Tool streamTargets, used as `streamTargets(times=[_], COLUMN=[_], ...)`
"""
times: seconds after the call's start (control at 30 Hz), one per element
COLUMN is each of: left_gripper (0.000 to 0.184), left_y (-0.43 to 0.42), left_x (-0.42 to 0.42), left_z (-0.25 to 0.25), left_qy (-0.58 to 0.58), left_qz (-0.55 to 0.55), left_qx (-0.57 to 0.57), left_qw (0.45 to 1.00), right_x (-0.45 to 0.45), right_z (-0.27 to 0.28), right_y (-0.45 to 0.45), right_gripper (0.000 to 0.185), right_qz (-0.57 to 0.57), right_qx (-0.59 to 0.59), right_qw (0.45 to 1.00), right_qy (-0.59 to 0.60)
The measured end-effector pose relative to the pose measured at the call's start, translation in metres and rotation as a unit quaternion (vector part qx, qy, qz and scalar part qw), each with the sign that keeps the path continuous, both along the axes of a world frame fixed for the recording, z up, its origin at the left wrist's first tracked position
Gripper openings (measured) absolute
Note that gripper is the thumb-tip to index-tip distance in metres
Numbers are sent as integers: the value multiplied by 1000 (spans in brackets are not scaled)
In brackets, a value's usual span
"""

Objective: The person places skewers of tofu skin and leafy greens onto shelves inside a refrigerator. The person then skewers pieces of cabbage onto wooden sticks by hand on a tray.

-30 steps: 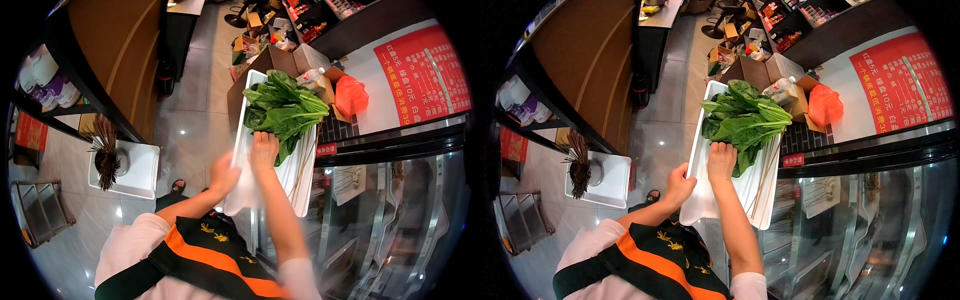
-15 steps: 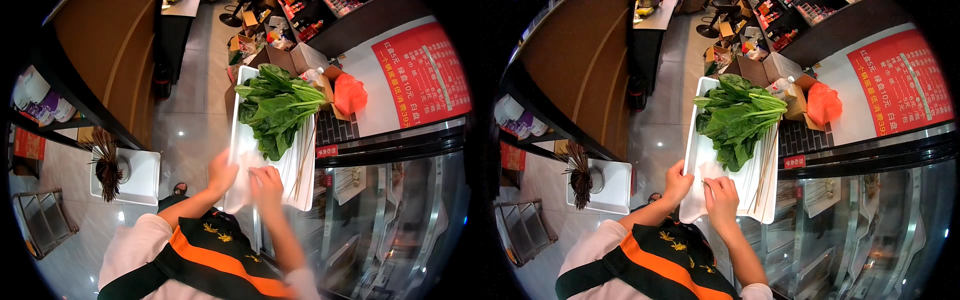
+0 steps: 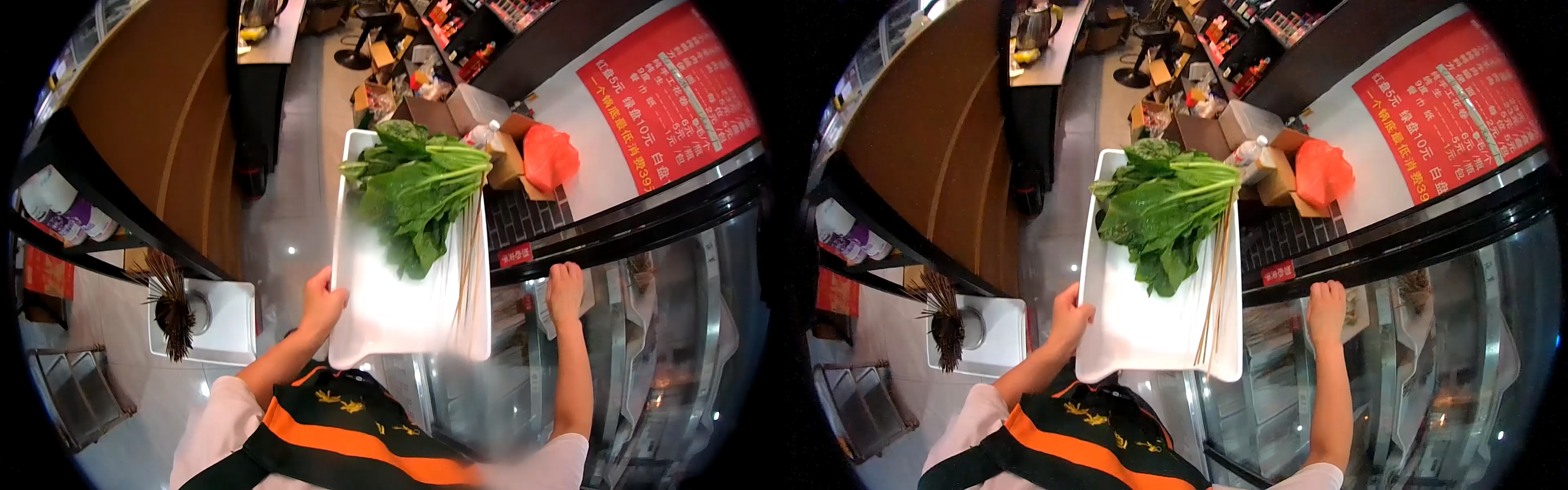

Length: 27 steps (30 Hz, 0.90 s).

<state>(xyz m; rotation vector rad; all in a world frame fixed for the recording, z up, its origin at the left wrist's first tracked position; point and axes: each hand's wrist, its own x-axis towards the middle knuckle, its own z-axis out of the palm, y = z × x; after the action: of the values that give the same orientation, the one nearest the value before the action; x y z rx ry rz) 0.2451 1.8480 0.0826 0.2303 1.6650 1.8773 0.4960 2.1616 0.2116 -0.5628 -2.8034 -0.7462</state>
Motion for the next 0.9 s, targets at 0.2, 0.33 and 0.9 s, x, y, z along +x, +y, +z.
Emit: streamTargets(times=[0.2, 0.33, 0.9], left_gripper=[19, 21, 33], left_y=[-18, -20, -32], left_x=[17, 30, 10], left_z=[20, 35, 134], left_qy=[29, 43, 34], left_qz=[-11, -18, -314], left_qx=[2, 15, 24], left_qw=[1000, 999, 948], right_x=[1, 8, 175], right_z=[-13, -17, -17], right_y=[13, 14, -136], right_gripper=[13, 12, 6], right_qz=[4, 2, -270], right_qx=[43, 66, 5], right_qw=[999, 998, 954], right_qy=[4, 25, 134])
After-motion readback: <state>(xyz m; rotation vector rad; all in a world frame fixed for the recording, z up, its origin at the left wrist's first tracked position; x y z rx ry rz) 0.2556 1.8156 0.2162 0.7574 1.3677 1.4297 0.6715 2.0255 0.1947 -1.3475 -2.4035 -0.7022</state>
